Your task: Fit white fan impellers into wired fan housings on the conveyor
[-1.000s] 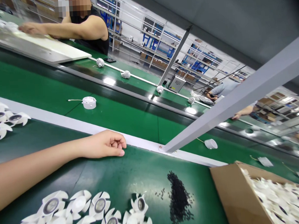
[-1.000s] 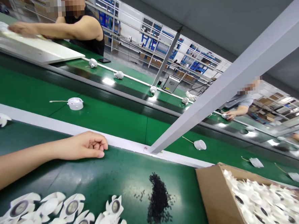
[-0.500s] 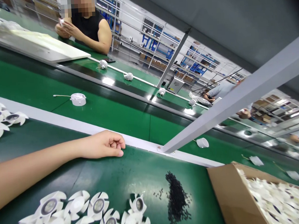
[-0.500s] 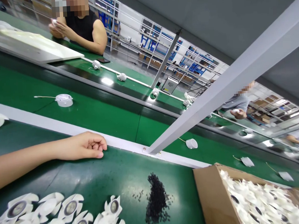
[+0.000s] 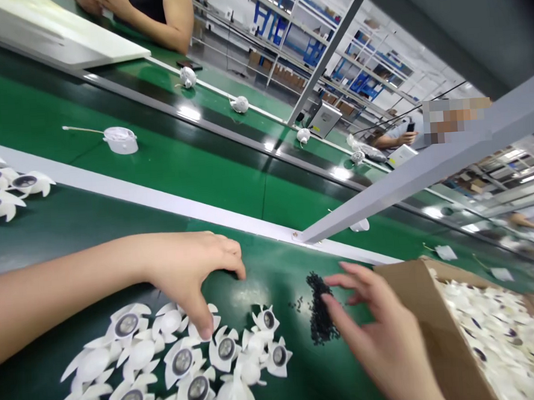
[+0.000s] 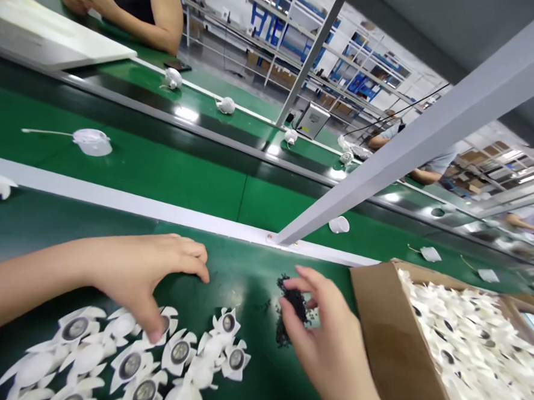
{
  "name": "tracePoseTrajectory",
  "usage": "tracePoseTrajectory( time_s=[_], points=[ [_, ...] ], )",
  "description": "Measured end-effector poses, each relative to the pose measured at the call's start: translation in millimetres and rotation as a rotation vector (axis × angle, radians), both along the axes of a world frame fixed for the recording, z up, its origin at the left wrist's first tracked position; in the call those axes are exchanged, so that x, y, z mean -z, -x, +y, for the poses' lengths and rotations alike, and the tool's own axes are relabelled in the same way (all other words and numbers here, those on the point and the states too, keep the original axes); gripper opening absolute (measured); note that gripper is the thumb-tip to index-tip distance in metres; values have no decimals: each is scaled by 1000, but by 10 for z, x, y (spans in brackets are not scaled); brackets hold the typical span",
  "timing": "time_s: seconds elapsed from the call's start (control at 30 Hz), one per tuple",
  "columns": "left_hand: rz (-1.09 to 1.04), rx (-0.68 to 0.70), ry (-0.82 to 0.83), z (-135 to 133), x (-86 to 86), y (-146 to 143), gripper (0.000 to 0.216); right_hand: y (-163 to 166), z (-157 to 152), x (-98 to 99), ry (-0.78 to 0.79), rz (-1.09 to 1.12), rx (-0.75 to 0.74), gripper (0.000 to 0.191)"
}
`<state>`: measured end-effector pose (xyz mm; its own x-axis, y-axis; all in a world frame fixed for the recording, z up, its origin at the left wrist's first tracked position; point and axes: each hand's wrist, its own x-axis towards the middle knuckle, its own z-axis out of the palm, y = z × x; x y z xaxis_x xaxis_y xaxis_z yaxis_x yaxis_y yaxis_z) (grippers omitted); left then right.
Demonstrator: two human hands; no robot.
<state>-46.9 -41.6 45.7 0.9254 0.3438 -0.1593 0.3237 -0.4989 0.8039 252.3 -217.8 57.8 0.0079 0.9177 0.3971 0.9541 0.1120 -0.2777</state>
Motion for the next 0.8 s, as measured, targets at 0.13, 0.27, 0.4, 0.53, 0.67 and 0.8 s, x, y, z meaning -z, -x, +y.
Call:
tracePoseTrajectory(
  time_s=[0.13, 0.27, 0.4, 0.53, 0.67, 0.8],
  points=[
    [8, -9, -52, -22, 95, -34, 72, -51, 82, 416, 123, 40, -62, 36],
    [11, 6, -87, 48, 193, -54, 61, -65, 11, 585, 100, -12, -73, 41],
    [0, -15, -92, 111, 227, -60, 46, -38, 55, 584, 73, -162, -160, 42],
    [-56, -24, -95, 159, 248, -36, 48, -23, 98, 608, -11, -289, -195, 36],
    [-122, 47, -132, 170, 268, -16, 58, -3, 123, 617, -12, -210, -139, 22],
    [-189, 82, -162, 161, 309, -24, 30, 277, 281, 494, 0, 186, -44, 31]
  ],
)
